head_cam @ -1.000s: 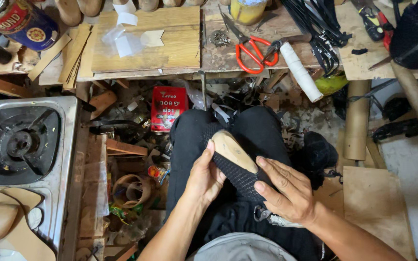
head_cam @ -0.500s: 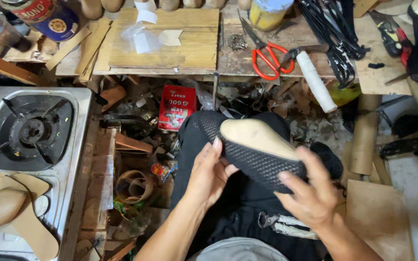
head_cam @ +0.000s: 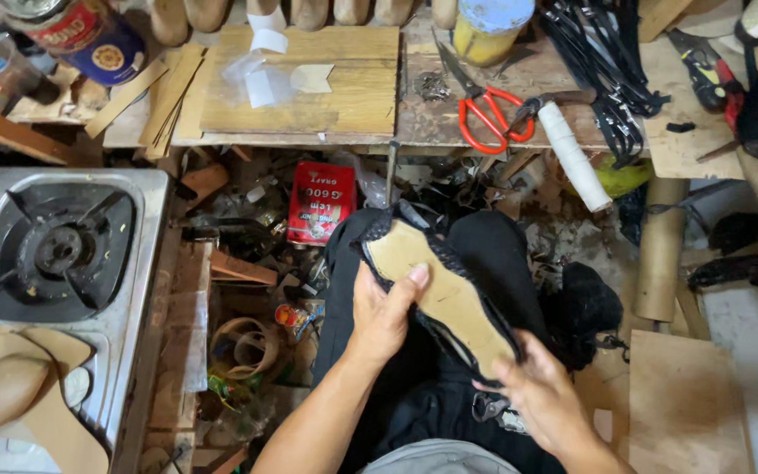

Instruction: The person holds a black slip-on shoe on their lap and uses pliers to trim the excess material from the edge of the sole. They repeatedly reposition the shoe and pull away small pieces of the sole material.

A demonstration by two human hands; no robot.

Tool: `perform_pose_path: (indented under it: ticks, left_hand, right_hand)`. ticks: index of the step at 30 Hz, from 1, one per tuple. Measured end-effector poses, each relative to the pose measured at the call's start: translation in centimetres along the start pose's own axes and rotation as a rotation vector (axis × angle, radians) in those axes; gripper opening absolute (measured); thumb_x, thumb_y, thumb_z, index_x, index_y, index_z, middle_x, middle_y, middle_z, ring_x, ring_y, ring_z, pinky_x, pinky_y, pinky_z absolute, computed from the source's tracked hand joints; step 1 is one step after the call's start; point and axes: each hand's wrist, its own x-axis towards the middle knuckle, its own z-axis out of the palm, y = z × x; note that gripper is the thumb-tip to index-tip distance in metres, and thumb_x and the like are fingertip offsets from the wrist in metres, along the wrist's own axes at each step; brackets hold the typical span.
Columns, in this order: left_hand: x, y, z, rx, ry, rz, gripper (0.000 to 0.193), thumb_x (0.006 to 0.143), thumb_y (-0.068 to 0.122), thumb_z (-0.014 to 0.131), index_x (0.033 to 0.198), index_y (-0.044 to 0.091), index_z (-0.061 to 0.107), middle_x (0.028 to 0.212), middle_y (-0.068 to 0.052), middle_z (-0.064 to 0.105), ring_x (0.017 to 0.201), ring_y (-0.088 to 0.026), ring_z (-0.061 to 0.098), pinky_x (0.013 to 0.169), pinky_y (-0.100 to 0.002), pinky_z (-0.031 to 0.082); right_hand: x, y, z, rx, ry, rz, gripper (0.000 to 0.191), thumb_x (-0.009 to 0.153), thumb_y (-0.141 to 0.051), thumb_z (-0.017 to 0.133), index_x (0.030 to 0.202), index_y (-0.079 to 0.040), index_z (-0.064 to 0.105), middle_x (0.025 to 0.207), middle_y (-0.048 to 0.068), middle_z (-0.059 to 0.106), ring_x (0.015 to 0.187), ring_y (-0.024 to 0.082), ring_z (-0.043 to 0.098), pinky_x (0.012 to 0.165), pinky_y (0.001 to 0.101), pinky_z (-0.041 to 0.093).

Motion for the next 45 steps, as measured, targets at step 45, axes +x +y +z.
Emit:
perform_pose_path:
  ticks: [45]
  left_hand:
    - [9.0,-8.5,-8.0,1.028,-0.384,0.024,0.084,0.080,0.015,0.069,0.152,-0.007,0.031,0.114,-0.032,0.068,0.103,-0.046,0.068,0.089,-0.047,0.054]
  right_hand:
    - [12.9,-10.2,11.2,-1.994,-0.300,-0.294,0.064,0.081,-0.011,0.063,0.144,-0.011,0.054,0.111,0.014,0.065,0.084,0.037,0.070,0.077,0.0491,0.055]
